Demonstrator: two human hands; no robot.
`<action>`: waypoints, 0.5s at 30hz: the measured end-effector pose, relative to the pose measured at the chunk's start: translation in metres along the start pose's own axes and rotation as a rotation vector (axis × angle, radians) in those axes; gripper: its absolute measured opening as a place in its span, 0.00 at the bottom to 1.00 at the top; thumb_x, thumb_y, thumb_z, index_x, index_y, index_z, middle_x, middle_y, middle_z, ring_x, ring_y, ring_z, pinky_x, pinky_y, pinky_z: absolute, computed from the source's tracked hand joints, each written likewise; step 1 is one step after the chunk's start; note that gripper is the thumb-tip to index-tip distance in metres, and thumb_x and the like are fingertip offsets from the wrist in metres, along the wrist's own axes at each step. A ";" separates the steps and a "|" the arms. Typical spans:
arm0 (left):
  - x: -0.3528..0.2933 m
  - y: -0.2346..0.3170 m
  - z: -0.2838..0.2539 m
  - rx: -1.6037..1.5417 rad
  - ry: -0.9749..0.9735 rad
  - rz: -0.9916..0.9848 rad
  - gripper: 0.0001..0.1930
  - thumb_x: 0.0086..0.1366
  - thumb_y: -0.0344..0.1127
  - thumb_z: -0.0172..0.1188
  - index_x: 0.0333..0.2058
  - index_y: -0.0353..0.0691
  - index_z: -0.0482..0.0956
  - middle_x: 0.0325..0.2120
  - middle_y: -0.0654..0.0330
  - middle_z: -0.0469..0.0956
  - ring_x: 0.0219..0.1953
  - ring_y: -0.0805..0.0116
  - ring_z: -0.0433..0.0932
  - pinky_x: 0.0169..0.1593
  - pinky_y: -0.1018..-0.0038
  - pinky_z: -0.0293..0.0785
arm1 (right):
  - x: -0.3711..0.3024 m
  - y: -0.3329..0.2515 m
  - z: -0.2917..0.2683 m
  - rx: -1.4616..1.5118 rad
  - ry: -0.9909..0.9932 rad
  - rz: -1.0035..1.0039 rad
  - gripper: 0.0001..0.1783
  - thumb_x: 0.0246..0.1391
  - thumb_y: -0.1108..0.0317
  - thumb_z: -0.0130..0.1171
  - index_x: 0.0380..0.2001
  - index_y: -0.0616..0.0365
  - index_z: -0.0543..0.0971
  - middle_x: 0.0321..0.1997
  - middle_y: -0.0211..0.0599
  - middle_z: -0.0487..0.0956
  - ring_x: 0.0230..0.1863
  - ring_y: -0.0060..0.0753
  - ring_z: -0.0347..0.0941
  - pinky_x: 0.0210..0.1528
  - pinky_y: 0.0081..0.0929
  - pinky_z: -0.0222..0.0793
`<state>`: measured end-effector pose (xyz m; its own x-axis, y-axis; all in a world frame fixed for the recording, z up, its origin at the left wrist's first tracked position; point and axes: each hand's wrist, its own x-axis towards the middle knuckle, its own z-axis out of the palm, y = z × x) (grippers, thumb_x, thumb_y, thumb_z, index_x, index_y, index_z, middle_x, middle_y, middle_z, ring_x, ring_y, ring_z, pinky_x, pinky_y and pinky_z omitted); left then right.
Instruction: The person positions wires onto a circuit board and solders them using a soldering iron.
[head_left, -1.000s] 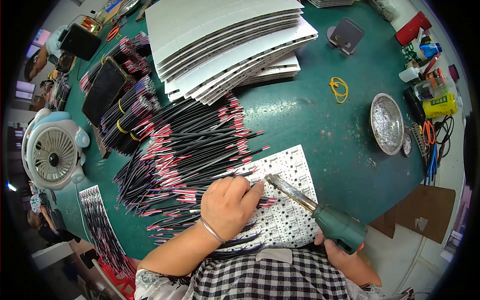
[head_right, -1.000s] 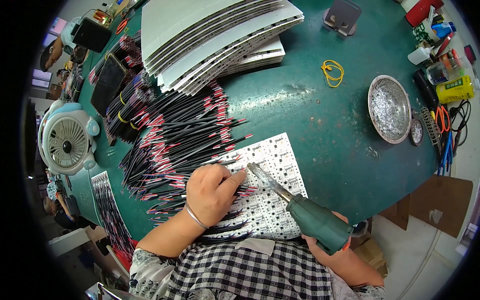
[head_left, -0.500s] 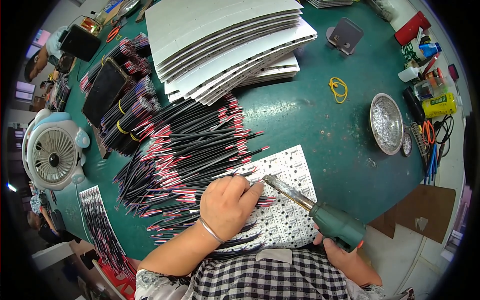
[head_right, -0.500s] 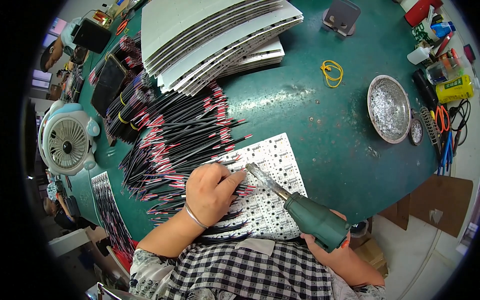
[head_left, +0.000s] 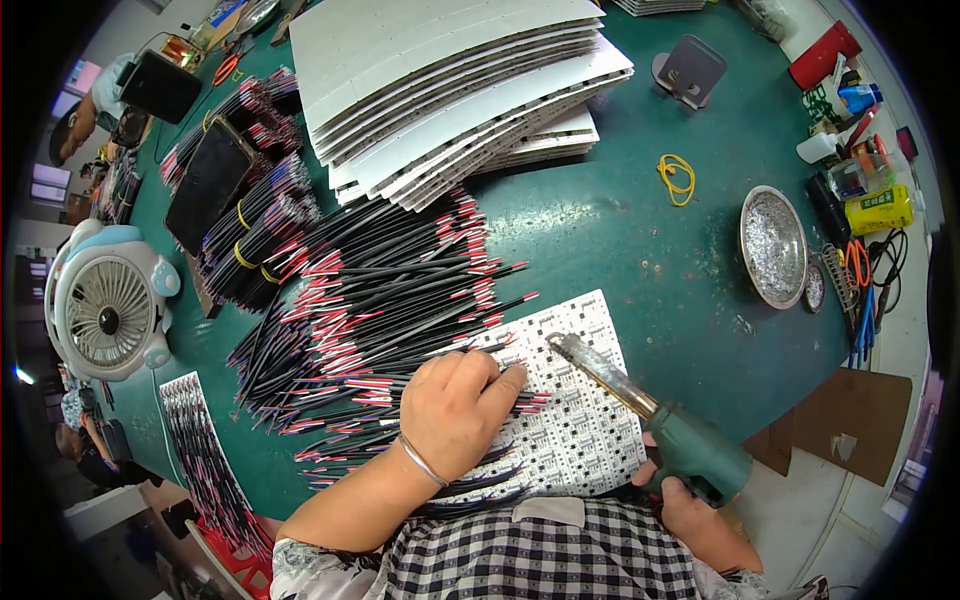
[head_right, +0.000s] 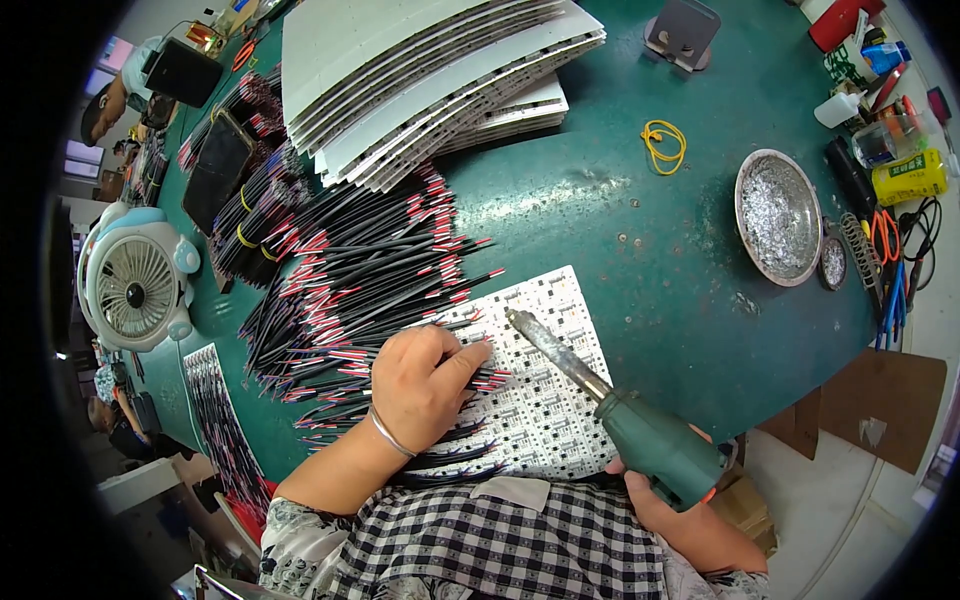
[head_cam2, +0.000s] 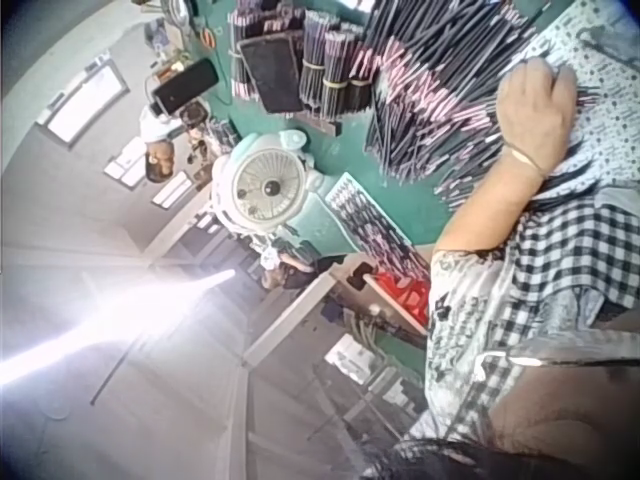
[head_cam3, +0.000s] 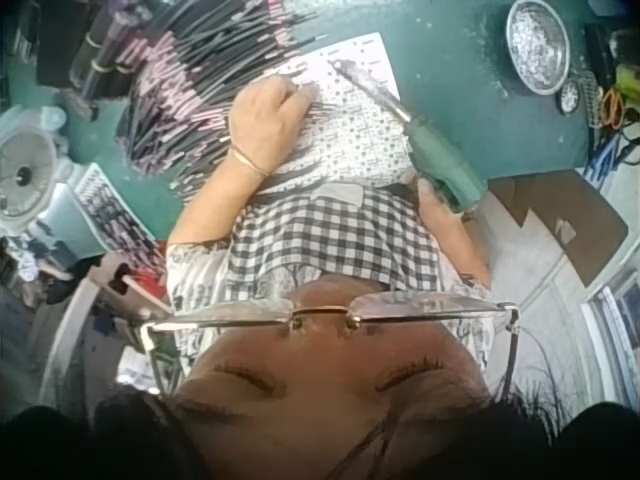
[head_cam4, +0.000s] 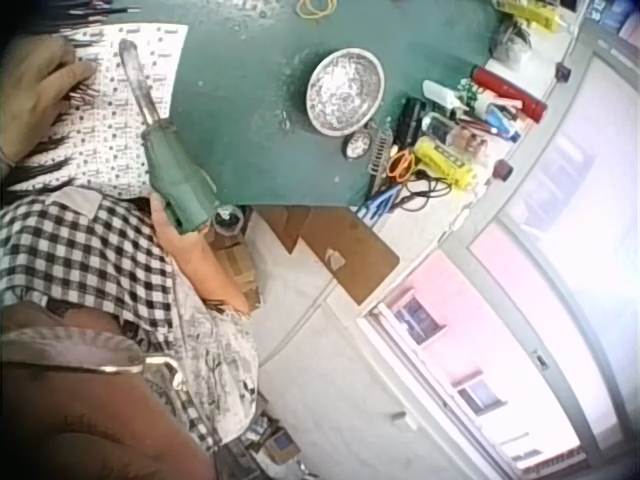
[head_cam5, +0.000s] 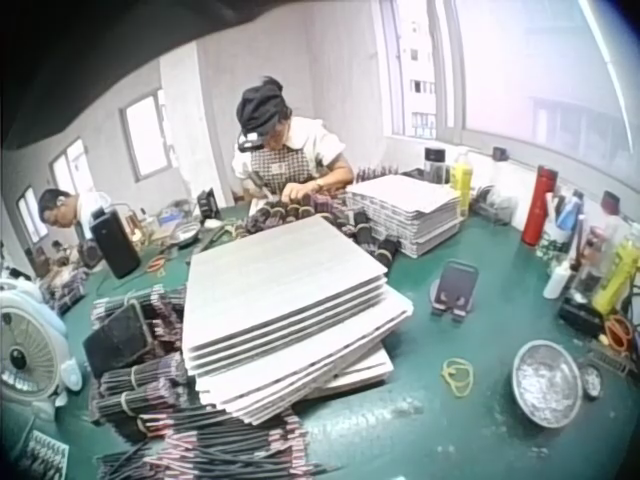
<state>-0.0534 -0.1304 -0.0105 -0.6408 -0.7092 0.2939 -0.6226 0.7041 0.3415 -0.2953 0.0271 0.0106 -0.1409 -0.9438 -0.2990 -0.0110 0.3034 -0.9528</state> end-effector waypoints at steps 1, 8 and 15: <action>0.000 0.000 0.000 0.003 -0.003 -0.001 0.09 0.53 0.33 0.62 0.35 0.46 0.83 0.23 0.67 0.68 0.27 0.69 0.71 0.29 0.72 0.68 | 0.001 -0.005 0.003 0.095 0.069 0.022 0.19 0.50 0.76 0.57 0.47 0.67 0.74 0.32 0.36 0.81 0.31 0.27 0.79 0.43 0.27 0.73; 0.000 0.000 -0.001 0.009 -0.006 -0.002 0.10 0.53 0.33 0.62 0.36 0.47 0.83 0.23 0.67 0.67 0.27 0.69 0.71 0.29 0.72 0.67 | -0.005 0.011 -0.017 -0.189 -0.177 -0.025 0.31 0.61 0.53 0.55 0.59 0.65 0.67 0.56 0.41 0.74 0.34 0.29 0.75 0.38 0.27 0.71; 0.000 0.000 -0.002 -0.008 -0.004 -0.003 0.10 0.53 0.33 0.61 0.36 0.47 0.83 0.24 0.67 0.68 0.27 0.69 0.71 0.29 0.72 0.67 | -0.006 0.012 -0.008 -0.027 -0.065 -0.043 0.22 0.52 0.78 0.58 0.51 0.71 0.69 0.41 0.45 0.79 0.32 0.28 0.80 0.37 0.24 0.77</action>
<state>-0.0521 -0.1304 -0.0091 -0.6406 -0.7111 0.2897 -0.6207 0.7017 0.3498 -0.3022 0.0375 0.0015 -0.0750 -0.9624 -0.2610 -0.0430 0.2646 -0.9634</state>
